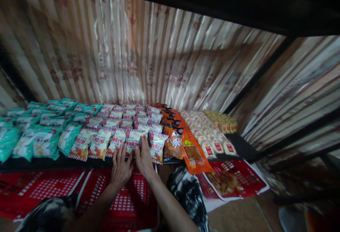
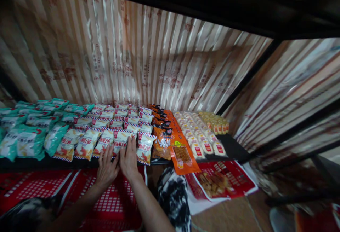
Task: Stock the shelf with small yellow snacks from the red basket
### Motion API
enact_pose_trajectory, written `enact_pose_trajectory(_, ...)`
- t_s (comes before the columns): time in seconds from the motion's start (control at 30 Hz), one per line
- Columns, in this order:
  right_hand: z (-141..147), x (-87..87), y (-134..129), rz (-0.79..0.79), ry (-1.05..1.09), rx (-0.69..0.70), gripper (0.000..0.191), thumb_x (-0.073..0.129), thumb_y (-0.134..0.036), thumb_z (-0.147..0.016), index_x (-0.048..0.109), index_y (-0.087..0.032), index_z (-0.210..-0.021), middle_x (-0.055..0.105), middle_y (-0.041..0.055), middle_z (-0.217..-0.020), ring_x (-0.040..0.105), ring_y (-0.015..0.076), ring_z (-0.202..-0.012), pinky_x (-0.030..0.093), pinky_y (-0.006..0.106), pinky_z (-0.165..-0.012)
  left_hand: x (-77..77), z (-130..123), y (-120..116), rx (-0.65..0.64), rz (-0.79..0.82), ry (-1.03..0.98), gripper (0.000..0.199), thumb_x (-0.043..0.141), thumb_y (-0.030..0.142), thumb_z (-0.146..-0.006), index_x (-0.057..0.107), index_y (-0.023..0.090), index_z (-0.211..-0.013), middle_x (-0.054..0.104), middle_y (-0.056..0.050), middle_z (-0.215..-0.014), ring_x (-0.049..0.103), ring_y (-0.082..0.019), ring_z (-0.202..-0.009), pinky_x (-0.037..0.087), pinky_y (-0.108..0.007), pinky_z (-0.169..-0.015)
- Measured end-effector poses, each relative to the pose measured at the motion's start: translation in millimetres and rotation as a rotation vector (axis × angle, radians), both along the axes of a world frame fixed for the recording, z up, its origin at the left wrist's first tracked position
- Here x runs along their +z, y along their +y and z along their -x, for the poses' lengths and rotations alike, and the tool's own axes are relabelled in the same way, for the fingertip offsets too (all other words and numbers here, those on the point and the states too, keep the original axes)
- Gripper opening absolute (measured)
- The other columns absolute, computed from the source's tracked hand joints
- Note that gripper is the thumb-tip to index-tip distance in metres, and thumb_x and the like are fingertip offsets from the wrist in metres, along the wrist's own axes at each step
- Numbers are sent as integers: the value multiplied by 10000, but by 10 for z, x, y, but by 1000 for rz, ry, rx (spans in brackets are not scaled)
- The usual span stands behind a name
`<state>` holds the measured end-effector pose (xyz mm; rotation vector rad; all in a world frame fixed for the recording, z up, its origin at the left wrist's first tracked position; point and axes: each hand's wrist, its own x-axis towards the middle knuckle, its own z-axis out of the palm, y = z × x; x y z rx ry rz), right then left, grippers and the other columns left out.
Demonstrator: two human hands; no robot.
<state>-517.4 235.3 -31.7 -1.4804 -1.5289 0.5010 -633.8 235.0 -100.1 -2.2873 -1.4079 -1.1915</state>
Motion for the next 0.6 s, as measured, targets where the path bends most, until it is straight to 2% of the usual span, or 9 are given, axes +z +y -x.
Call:
enact_pose_trajectory(0.1, 29, -17, 49, -17, -34, 21, 577, 348, -392, -911, 321, -80, -1396, 336, 172, -1441, 284, 228, -1350, 261, 445, -1101, -23, -11, 4, 2, 3, -1, 452, 487, 361, -856, 512, 187, -1273, 172, -140, -1510, 165, -305, -1381, 114, -555, -1100)
enact_pose_trajectory(0.23, -47, -7, -33, -122, -138, -1, 534, 367, -331, -908, 332, -105, -1390, 306, 165, -1458, 242, 230, -1366, 272, 458, -1096, 27, -18, -14, 34, 27, 14, 436, 503, 336, -850, 515, 225, -1272, 239, -110, -1497, 149, -290, -1387, 128, -549, -1102)
enact_pose_trajectory(0.33, -241, 5, -199, -228, -217, -85, 494, 355, -289, -915, 333, -143, -1386, 249, 147, -1484, 214, 230, -1374, 288, 477, -1083, 84, -15, -31, 66, 27, 77, 453, 501, 276, -851, 478, 261, -1303, 245, -95, -1497, 138, -297, -1389, 154, -554, -1091)
enact_pose_trajectory(0.43, -496, -52, -379, -305, -267, -231, 478, 360, -273, -918, 331, -155, -1380, 278, 164, -1464, 244, 249, -1360, 303, 520, -1056, 107, -14, -38, 85, 2, 110, 456, 493, 272, -858, 467, 262, -1313, 219, -105, -1504, 148, -309, -1385, 175, -555, -1081)
enact_pose_trajectory(0.5, -633, -132, -464, -287, -285, -273, 478, 376, -278, -915, 343, -144, -1372, 313, 179, -1442, 268, 260, -1347, 323, 524, -1039, 101, -12, -38, 89, -6, 116, 460, 499, 287, -858, 464, 257, -1316, 194, -116, -1510, 156, -313, -1383, 183, -554, -1077)
enact_pose_trajectory(0.6, -719, -259, -510, -200, -286, -262, 483, 386, -285, -909, 362, -133, -1367, 312, 189, -1441, 288, 266, -1340, 357, 495, -1024, 82, -6, -37, 91, -21, 136, 477, 505, 282, -857, 445, 250, -1329, 139, -129, -1520, 155, -317, -1382, 187, -556, -1074)
